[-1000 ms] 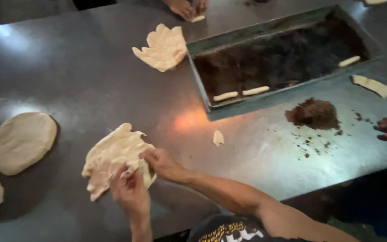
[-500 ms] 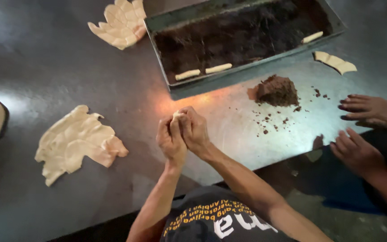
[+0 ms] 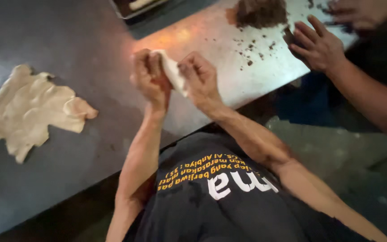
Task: The person repeatedly tears small pieces of dough, places a dark filling inside, and rolls them into cylindrical shapes on a metal table. They place the finished rolls onto a tray. Later, they gather leftover dough, cut it with a bench scraper, and pass a larger dough ball through a dough sheeter.
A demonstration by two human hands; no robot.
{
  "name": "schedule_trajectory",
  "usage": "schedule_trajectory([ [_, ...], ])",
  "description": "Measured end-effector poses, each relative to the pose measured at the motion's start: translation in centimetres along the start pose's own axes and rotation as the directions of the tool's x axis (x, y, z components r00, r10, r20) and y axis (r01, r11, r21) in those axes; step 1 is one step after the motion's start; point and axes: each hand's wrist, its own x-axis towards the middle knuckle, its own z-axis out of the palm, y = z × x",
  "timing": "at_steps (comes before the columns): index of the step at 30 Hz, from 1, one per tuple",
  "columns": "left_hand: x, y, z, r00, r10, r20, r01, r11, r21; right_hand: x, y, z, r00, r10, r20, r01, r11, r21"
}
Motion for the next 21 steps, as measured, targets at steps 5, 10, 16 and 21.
schedule_trajectory([
  [5, 3.3, 1.9, -0.1, 0.960, 0.209, 0.185, -0.219, 0.975, 0.038, -1.6, 3.7, -2.3, 0.993, 0.119, -0.016, -0.117, 0.990, 0.075],
  [10, 3.2, 4.6, -3.1, 0.891, -0.048, 0.451, 0.189, 0.943, -0.273, -0.3, 9.0, -8.3, 0.971, -0.157, 0.180, 0.210, 0.920, -0.332],
  [16, -5.2, -1.9, -1.4, 0.434, 0.309, 0.847, -0.648, 0.759, 0.055, 5.0, 12.5, -22.1, 0.924, -0.372, 0.087, 0.209, 0.302, -0.930],
  [21, -9.9, -6.6, -3.0, 0.463, 0.211, 0.861, -0.512, 0.857, 0.064, 9.1, 14.6, -27.3, 0.894, -0.387, 0.225, 0.265, 0.053, -0.963],
])
